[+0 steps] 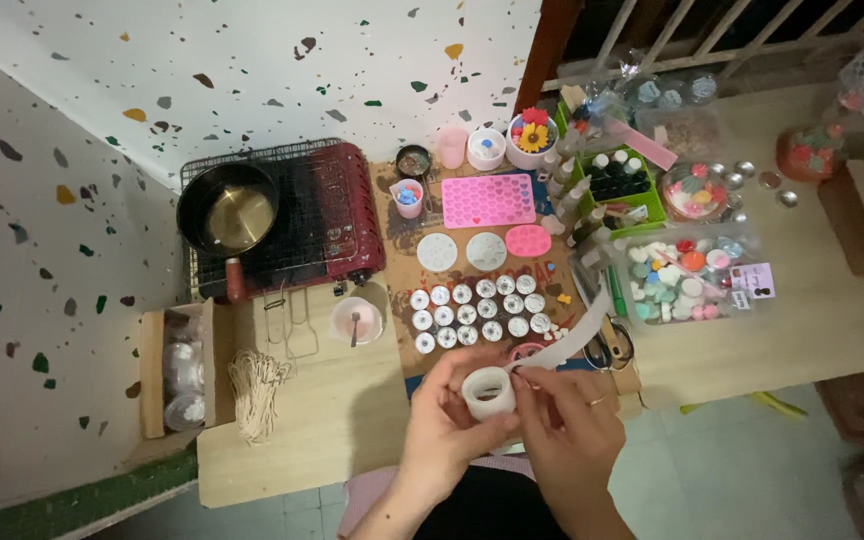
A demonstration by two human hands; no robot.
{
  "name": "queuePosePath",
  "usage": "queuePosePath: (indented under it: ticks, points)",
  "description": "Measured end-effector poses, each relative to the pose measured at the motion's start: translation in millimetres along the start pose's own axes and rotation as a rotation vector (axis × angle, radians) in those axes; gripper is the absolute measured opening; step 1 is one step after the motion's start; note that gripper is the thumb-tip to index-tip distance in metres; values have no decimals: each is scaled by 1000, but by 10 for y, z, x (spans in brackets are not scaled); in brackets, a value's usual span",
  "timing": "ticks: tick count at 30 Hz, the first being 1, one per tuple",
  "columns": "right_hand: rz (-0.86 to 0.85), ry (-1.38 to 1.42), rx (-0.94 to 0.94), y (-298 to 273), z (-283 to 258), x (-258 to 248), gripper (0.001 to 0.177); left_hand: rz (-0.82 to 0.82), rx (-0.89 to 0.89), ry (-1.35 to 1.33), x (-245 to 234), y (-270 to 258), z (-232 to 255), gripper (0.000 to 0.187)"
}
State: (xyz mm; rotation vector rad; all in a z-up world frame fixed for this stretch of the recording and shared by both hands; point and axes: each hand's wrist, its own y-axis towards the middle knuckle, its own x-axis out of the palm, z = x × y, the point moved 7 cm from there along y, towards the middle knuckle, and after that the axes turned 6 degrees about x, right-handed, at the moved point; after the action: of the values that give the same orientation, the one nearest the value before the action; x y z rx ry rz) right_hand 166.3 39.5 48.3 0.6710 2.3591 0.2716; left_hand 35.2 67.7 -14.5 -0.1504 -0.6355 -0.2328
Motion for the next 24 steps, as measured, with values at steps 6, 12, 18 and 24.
queuePosePath:
  ticks: [6,12,18,24]
  points:
    - [-86,40,-2,32,92,36,16,33,19,53,-14,19,37,69]
    - [12,34,-64,-3,41,32,13,40,-34,59,-66,30,-21,84]
    - [-417,648,678,-59,1097,407,13,23,-42,142,-98,81,-35,89]
    - [-646,957,724,1,1209,515,11,-56,-109,148,-75,66,22,97]
